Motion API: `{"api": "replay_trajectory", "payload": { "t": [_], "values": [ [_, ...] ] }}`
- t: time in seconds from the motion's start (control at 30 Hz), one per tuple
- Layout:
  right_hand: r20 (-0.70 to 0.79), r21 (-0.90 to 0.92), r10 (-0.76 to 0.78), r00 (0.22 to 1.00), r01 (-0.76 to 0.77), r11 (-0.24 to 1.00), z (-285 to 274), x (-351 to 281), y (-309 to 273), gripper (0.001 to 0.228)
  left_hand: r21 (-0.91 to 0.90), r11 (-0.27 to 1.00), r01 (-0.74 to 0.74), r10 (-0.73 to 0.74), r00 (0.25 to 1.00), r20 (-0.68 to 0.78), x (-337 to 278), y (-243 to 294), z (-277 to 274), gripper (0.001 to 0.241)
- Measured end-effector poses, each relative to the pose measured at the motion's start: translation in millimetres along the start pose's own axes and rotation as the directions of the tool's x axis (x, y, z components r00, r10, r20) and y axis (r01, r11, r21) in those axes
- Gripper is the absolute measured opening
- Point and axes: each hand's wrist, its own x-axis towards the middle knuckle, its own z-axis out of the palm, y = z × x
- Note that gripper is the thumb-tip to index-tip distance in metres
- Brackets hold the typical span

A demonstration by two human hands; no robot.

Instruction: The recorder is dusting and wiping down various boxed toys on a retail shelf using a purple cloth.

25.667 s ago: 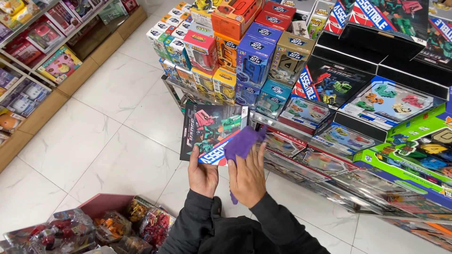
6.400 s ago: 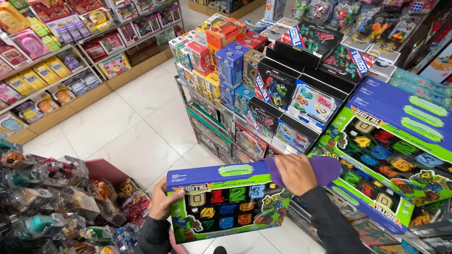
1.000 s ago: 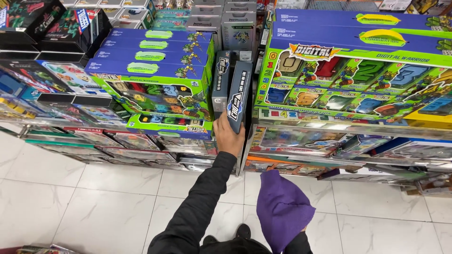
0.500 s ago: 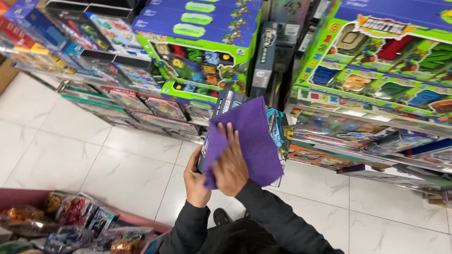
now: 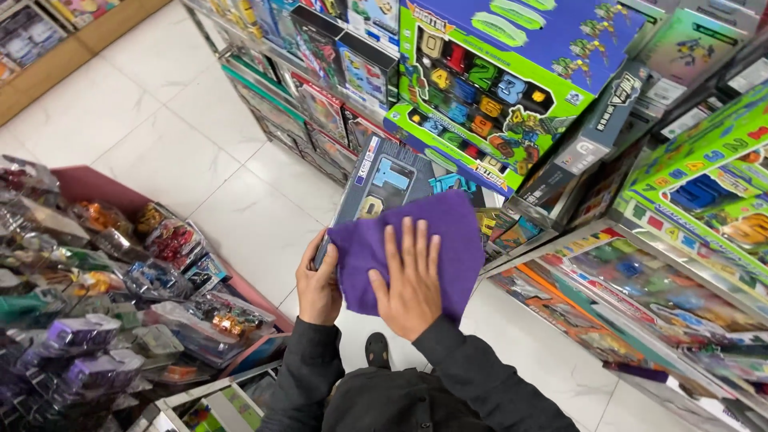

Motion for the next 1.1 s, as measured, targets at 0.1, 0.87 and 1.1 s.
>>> {"api": "replay_trajectory", "payload": {
  "t": [0.1, 0.87, 1.1],
  "values": [
    [0.110, 0.125, -0.207, 0.972, 0.193, 0.973, 8, 17, -4, 0.074, 0.048, 0.999, -0.021, 0.025, 0.997, -0.077, -6, -8, 4, 0.052],
    [0.199, 0.413, -0.660, 0.724, 0.549, 0.727, 2, 40, 20, 0.076, -0.113, 0.977, -0.179, 0.150, 0.962, -0.227, -22, -32, -12, 0.032],
    [0.089, 0.200, -0.473, 0.876, 0.450, 0.870, 11, 77, 73, 0.072, -0.016, 0.985, -0.173, 0.157, 0.924, -0.349, -34, 6, 8, 0.036]
  ]
}}
